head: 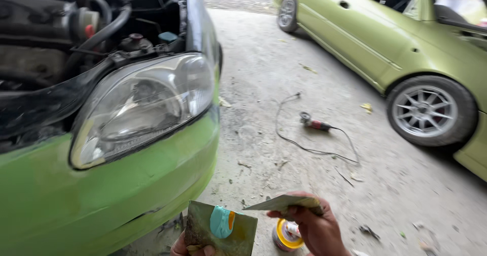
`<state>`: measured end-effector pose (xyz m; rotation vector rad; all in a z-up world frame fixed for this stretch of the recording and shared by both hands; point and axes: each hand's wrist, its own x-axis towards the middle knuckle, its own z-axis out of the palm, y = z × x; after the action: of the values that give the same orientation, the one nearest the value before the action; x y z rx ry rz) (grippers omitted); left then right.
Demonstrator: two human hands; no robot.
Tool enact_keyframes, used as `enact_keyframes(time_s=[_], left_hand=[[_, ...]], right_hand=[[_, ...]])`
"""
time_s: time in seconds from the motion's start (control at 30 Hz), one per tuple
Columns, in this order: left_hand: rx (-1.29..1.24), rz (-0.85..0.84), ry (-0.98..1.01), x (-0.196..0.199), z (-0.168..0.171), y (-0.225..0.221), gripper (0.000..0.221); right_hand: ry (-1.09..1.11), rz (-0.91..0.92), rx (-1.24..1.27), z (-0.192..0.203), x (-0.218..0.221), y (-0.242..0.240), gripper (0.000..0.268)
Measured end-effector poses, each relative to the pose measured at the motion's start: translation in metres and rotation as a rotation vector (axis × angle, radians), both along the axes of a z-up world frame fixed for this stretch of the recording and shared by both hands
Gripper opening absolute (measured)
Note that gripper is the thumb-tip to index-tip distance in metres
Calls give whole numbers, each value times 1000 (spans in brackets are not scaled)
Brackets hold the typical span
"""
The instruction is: The person scoops a teal-colored paste from a container onto a metal putty knife using a smaller scraper. They then add a small amount of liquid from a tube and mix the substances together on the knife.
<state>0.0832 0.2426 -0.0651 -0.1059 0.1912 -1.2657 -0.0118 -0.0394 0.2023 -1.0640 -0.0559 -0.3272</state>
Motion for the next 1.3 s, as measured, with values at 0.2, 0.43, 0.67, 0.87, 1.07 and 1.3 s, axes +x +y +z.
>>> enact_keyframes(time_s=[0.2,0.43,0.67,0.87,1.07,1.3], left_hand=[[322,960,-684,-55,170,-30,50],[418,855,-683,-57,188,-38,56],[481,894,-768,-63,196,-46,47],[774,964,-604,-76,218,-61,55],[984,992,-634,-74,193,-63,64],[808,1105,-522,-82,203,-58,57]], right_hand=[[-112,41,-397,75,-48,30,33],[-168,-93,-305,92,-74,31,26],[-206,-109,-156,68,-68,-18,28],[-359,-4,-501,94,-69,-5,24],[-293,-28,-47,41,-39,-29,19],[-126,-52,210,21,-30,-24,27]])
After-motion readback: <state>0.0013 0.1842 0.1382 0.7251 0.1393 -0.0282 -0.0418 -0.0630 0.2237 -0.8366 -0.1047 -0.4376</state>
